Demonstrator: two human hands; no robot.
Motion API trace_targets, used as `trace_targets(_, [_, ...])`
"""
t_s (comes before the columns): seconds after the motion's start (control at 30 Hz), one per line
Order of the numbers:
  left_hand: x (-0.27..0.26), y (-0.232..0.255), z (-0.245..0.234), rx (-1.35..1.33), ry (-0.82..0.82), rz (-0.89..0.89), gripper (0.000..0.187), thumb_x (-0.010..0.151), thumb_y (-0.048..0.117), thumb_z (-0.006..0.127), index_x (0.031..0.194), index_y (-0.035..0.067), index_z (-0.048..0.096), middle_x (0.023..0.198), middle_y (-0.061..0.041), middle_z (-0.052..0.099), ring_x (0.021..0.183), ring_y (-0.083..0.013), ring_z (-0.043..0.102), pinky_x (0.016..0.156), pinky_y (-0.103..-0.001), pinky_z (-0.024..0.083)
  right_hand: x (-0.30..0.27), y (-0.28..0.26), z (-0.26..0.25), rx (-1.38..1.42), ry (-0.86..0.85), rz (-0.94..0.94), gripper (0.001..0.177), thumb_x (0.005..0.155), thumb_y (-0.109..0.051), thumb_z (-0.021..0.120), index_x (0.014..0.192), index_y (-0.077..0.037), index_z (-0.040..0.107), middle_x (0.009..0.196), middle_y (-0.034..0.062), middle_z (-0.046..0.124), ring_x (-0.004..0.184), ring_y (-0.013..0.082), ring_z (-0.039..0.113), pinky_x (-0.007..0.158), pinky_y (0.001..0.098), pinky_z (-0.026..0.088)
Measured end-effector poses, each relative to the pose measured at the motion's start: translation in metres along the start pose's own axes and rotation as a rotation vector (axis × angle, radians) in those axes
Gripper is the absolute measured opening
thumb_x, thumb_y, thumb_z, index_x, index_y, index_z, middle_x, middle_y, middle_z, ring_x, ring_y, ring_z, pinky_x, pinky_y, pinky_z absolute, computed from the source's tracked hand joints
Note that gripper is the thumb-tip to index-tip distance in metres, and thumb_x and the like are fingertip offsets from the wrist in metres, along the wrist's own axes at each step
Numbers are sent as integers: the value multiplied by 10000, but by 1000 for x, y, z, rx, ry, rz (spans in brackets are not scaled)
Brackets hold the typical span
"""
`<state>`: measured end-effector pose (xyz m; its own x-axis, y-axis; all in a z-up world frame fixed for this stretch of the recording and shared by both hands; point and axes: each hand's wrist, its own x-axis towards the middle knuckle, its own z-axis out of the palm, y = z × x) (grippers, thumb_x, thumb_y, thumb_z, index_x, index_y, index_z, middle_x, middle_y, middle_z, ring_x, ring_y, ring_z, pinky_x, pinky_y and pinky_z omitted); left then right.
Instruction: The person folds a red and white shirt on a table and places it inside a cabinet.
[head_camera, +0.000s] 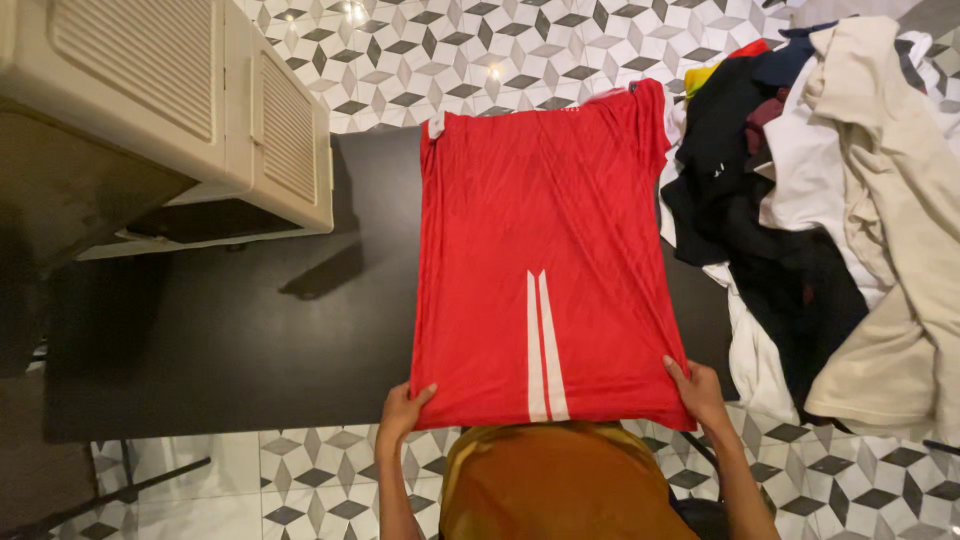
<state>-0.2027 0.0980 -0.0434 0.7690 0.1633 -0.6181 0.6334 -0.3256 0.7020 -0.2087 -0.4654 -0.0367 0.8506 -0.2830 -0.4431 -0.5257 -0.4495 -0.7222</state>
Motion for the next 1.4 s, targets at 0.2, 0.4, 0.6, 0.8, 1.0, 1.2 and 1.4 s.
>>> trace_targets(0.2, [-24,-22,5,-167,-80,-54,436,896,271,751,1164,-73,741,1039,-139,806,874,-158,729,812,-321,582,-27,15,-8,57,-47,24,505,980,-406,644,997,88,750,723,141,762,697,124,641,661,354,539])
trace_targets(0.4, [-63,-29,14,-318,-118,-103,467,901,298,737,1173,-80,721,1040,-171,793,874,-175,747,808,-322,598,-46,19,-25,45,-235,331,561,1042,-418,651,922,114,783,717,231,653,580,275,520,564,479,406])
trace_targets(0.6, [-91,-13,22,-255,-17,-81,484,923,271,752,1182,-130,675,1048,-206,783,909,-196,740,819,-338,608,-56,-3,-47,244,-319,166,469,946,-352,683,1193,47,674,988,120,780,844,133,722,733,315,597])
trace_targets(0.8, [-98,84,13,-352,87,-33,588,893,209,706,1428,114,479,1096,-154,755,992,-198,736,869,-325,590,-40,-43,-78,558,-169,214,670,1009,-66,732,1636,-173,522,1029,160,640,802,219,523,626,391,382])
trace_targets(1.0, [4,152,-4,-537,94,236,452,954,193,721,1376,41,663,1209,-110,697,974,-174,648,853,-320,546,58,-94,-83,1018,-163,47,433,1002,-72,620,1432,-76,575,1124,63,670,972,178,706,829,364,583])
trace_targets(1.2, [106,195,1,-570,199,346,513,992,304,638,1448,119,489,1249,-126,724,1073,-192,716,891,-308,524,128,-152,-55,1018,-59,29,352,985,-156,541,1333,-189,498,1152,112,674,980,271,751,881,411,596])
trace_targets(1.4, [124,115,25,264,500,534,409,949,199,753,1266,-29,630,1206,-234,679,1075,-350,671,904,-432,526,127,-70,0,-121,407,-461,405,904,-136,795,1260,6,663,1121,170,725,995,249,681,862,368,540])
